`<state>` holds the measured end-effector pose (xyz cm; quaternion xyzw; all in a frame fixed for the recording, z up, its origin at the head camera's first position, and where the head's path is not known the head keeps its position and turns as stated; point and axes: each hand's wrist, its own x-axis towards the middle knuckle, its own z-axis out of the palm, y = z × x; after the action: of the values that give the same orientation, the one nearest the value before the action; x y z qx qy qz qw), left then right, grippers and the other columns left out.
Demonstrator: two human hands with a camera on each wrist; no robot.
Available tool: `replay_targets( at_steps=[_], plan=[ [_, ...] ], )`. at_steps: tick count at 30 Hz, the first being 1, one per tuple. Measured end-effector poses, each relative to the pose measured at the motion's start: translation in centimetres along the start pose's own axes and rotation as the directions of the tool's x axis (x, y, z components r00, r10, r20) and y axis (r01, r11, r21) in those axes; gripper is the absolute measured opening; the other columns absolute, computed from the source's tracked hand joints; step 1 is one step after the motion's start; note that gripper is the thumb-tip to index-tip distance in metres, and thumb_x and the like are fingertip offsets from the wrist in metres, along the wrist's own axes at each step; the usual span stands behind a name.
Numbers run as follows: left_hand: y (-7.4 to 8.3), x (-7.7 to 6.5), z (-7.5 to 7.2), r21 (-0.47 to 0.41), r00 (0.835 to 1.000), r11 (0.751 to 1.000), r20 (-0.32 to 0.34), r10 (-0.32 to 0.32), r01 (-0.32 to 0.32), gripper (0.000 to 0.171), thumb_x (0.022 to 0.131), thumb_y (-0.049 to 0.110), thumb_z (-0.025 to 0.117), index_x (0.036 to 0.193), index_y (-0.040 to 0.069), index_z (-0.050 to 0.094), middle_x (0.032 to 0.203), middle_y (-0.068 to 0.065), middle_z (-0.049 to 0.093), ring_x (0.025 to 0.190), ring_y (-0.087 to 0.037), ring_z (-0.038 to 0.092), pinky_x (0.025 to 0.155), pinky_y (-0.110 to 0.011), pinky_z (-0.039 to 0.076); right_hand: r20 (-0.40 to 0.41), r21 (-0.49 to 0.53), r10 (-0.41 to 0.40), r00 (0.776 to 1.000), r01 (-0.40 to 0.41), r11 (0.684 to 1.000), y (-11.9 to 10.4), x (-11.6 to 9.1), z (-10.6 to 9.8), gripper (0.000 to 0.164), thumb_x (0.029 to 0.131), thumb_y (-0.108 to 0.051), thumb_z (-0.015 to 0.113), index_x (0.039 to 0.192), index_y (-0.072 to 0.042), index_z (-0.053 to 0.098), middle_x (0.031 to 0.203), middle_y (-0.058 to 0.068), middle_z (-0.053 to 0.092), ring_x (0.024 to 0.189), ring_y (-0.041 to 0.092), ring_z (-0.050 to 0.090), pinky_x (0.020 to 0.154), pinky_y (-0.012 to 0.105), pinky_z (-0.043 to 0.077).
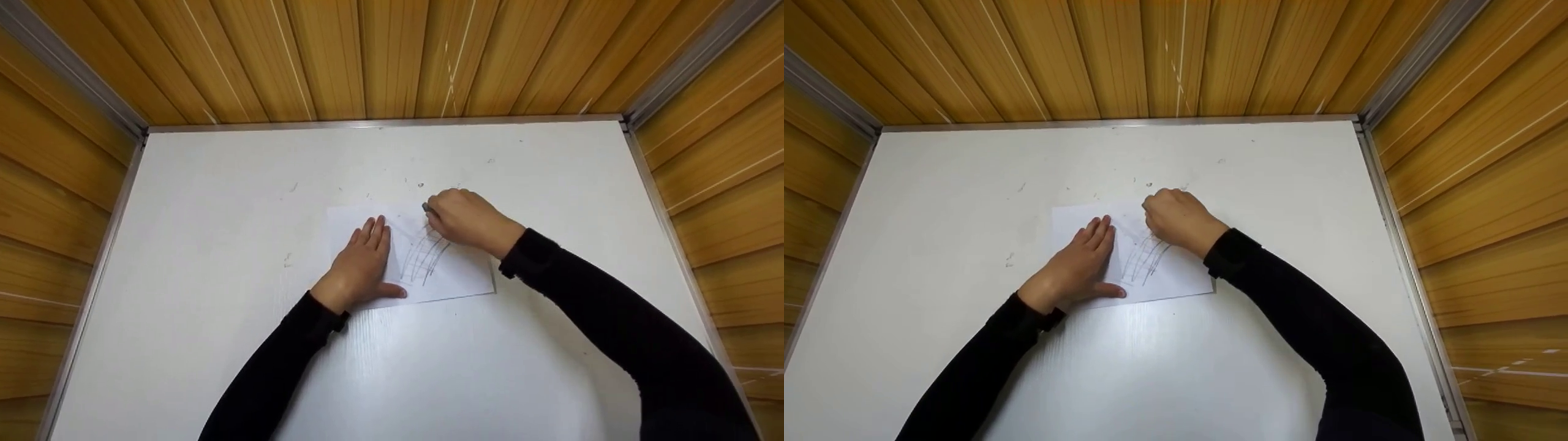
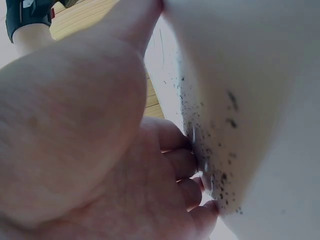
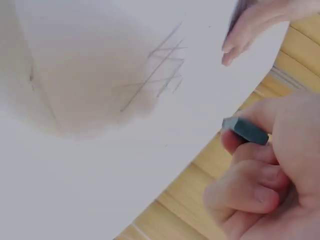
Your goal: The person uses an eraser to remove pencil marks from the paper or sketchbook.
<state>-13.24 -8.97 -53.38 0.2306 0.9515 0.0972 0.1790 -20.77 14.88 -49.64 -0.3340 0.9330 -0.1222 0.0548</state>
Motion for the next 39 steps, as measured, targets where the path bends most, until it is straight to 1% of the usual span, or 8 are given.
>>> replay_targets(
  at_steps=[7,11,16,20,24,31,37,39],
  plan=[
    [-0.3,-0.3,0.0,-0.022,1.000,1.000,0.004,0.002,-0.002,0.135,0.087,0.072,0.083,0.173,-0.008,0.018,0.184,-0.029,0.011,0.174,-0.043,0.010,0.140,-0.057,0.022,0.130,0.115,-0.119,0.984,0.104,0.988,-1.7,-0.9,3.0,0.025,0.109,-0.020,0.058,0.094,-0.005,0.069,0.080,0.005,0.066,0.078,0.023,0.064,0.078,0.046,0.060],
    [-0.4,-0.3,0.0,-0.023,1.000,1.000,0.000,0.000,0.000,0.135,0.087,0.071,0.083,0.173,-0.008,0.017,0.184,-0.029,0.011,0.174,-0.043,0.010,0.140,-0.057,0.022,0.105,0.129,-0.069,0.992,0.055,0.990,-0.9,-0.8,4.0,0.022,0.107,-0.018,0.060,0.090,-0.006,0.066,0.076,0.004,0.061,0.076,0.022,0.060,0.076,0.043,0.057],
    [-0.5,-0.4,0.1,-0.016,1.000,1.000,-0.007,-0.004,0.003,0.135,0.087,0.071,0.084,0.173,-0.009,0.018,0.183,-0.029,0.012,0.174,-0.043,0.011,0.140,-0.057,0.023,0.018,0.102,0.014,1.000,-0.016,0.995,0.3,-0.3,4.3,0.022,0.106,-0.016,0.062,0.086,-0.007,0.065,0.076,0.006,0.060,0.074,0.024,0.058,0.074,0.042,0.055],
    [-0.5,-0.6,0.2,-0.025,1.000,1.000,-0.001,0.005,-0.005,0.135,0.087,0.072,0.083,0.173,-0.009,0.017,0.184,-0.029,0.011,0.174,-0.044,0.010,0.140,-0.058,0.022,0.043,0.114,-0.066,0.997,0.061,0.992,-1.4,-0.9,4.8,0.022,0.108,-0.020,0.059,0.092,-0.007,0.068,0.079,0.005,0.065,0.075,0.023,0.063,0.075,0.043,0.060],
    [-0.5,-0.4,0.1,-0.028,1.000,0.999,0.000,0.016,-0.016,0.135,0.088,0.072,0.082,0.174,-0.008,0.016,0.184,-0.029,0.009,0.174,-0.043,0.009,0.140,-0.057,0.020,0.103,0.156,-0.169,0.980,0.151,0.976,-3.5,-1.9,5.1,0.023,0.108,-0.021,0.058,0.093,-0.008,0.069,0.080,0.004,0.068,0.074,0.020,0.066,0.074,0.043,0.061],
    [-0.4,-0.3,0.1,0.006,1.000,1.000,-0.009,0.022,-0.022,0.138,0.085,0.074,0.083,0.173,-0.009,0.017,0.183,-0.030,0.011,0.174,-0.044,0.011,0.140,-0.057,0.023,0.069,0.115,-0.094,0.993,0.086,0.990,-2.7,-1.7,5.1,0.019,0.107,-0.019,0.061,0.097,-0.006,0.071,0.083,0.006,0.070,0.080,0.026,0.070,0.080,0.047,0.063],
    [-0.1,-0.1,0.1,0.025,1.000,0.999,-0.005,0.021,-0.021,0.140,0.084,0.076,0.084,0.173,-0.009,0.017,0.183,-0.030,0.012,0.173,-0.044,0.012,0.139,-0.057,0.024,0.133,0.164,-0.200,0.971,0.177,0.970,-3.2,-2.4,5.2,0.024,0.109,-0.020,0.059,0.093,-0.006,0.069,0.080,0.005,0.069,0.076,0.020,0.066,0.075,0.044,0.060],
    [-0.1,0.0,0.1,0.018,1.000,1.000,-0.006,0.013,-0.013,0.141,0.083,0.075,0.085,0.173,-0.009,0.017,0.184,-0.030,0.011,0.174,-0.044,0.011,0.140,-0.056,0.023,0.121,0.146,-0.181,0.976,0.162,0.976,-2.8,-2.3,5.0,0.023,0.109,-0.021,0.059,0.095,-0.006,0.070,0.082,0.006,0.070,0.077,0.022,0.068,0.076,0.045,0.061]
  ],
)
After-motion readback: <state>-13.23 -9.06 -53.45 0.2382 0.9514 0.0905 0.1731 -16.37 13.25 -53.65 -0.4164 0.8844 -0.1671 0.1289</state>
